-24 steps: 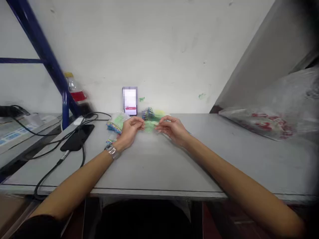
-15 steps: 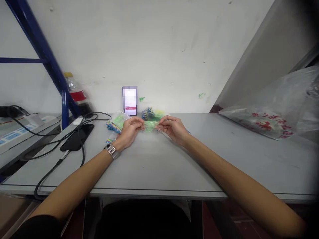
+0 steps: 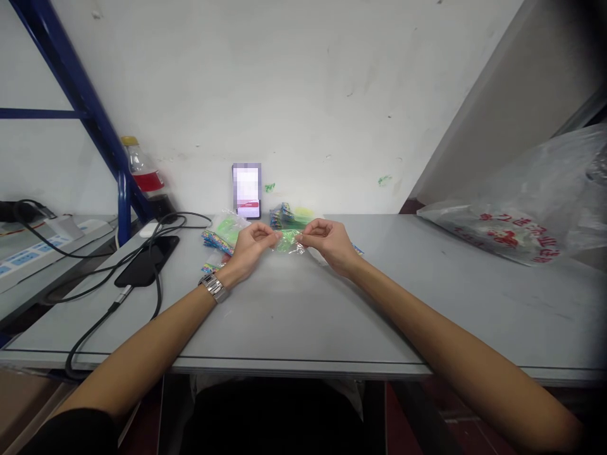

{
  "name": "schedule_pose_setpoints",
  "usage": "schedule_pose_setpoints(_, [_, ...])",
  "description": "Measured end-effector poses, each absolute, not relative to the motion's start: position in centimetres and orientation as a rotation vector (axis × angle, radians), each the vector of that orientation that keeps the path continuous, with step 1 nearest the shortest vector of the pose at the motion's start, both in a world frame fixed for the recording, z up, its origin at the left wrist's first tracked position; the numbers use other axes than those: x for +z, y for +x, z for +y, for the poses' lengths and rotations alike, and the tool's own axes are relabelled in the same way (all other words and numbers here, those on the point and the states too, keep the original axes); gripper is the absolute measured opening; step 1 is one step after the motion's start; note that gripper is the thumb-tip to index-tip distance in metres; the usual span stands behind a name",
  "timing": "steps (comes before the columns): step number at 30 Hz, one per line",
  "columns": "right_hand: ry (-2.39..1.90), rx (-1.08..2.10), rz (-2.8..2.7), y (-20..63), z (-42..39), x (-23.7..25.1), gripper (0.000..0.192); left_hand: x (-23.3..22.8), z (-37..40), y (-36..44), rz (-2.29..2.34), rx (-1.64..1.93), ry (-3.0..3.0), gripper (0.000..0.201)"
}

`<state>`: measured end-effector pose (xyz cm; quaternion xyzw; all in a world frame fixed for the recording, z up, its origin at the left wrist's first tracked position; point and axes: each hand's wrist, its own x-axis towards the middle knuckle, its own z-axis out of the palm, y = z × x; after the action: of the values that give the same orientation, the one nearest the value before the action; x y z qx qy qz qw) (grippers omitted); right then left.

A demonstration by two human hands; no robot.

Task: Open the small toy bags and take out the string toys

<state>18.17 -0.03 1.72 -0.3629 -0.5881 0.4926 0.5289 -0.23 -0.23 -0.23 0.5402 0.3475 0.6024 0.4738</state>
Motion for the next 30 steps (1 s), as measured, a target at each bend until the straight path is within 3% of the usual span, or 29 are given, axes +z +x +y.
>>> schedule_pose_setpoints(22, [-1.012, 1.12, -1.449, 18.7, -0.1, 2.7, 0.032, -0.3, 0.5, -0.7, 0.923, 1.45, 1.461, 0.025])
schedule_pose_setpoints(30, [-0.978, 1.138, -1.475, 18.7, -0.1, 2.4, 0.027, -0.5, 0.1, -0.9, 0.89, 1.413, 1.406, 0.036])
